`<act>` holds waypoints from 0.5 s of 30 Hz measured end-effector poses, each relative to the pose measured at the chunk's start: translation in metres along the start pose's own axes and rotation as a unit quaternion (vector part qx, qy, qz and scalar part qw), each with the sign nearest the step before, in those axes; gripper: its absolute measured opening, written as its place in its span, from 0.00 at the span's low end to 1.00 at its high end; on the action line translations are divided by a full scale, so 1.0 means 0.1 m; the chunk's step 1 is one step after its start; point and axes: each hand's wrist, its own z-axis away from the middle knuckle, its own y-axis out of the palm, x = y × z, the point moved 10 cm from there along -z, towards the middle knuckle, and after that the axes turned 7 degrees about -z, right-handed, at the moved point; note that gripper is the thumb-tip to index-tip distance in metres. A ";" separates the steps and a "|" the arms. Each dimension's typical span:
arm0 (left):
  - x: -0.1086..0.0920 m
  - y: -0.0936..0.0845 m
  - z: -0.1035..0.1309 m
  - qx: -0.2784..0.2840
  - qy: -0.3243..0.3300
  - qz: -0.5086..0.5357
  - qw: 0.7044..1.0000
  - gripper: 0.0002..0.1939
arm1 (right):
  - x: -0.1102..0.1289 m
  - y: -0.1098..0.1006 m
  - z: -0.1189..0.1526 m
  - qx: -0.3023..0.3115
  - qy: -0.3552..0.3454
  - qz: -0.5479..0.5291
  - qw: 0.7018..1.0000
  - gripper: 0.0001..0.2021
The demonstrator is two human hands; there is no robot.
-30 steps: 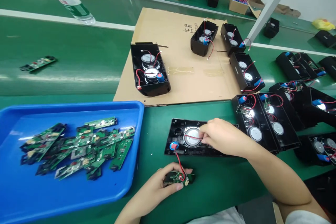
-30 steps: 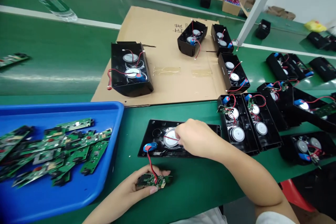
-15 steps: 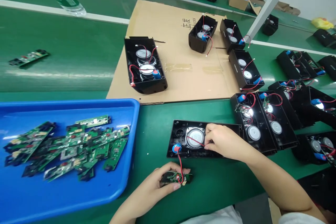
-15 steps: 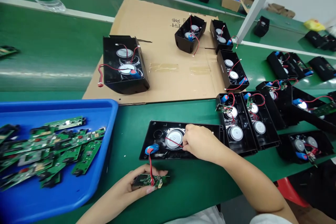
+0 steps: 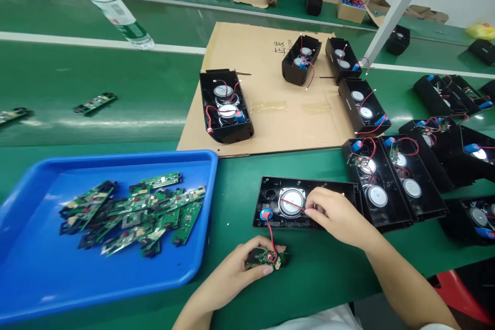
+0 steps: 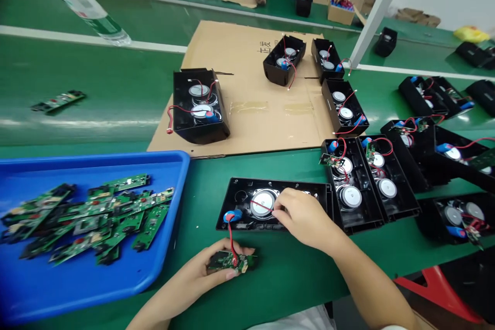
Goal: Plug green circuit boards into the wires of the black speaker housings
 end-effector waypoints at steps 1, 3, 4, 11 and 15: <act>-0.01 0.00 0.00 -0.003 0.004 -0.002 1.000 0.16 | -0.01 -0.04 0.05 -0.026 -0.014 -0.046 0.999 0.05; -0.03 0.00 0.01 -0.006 0.012 -0.005 1.000 0.17 | -0.02 -0.15 0.17 -0.090 -0.045 -0.109 0.989 0.05; -0.03 0.00 0.01 -0.007 0.014 -0.005 1.000 0.17 | -0.02 -0.21 0.25 -0.128 -0.061 -0.125 0.982 0.05; -0.06 0.05 0.03 -0.034 0.025 -0.019 0.999 0.19 | 0.74 -0.15 0.77 -0.115 -0.270 -0.093 0.951 0.11; -0.16 0.01 0.17 -0.081 0.041 -0.025 0.996 0.18 | 0.99 -0.20 1.12 -0.065 -0.289 -0.021 0.955 0.12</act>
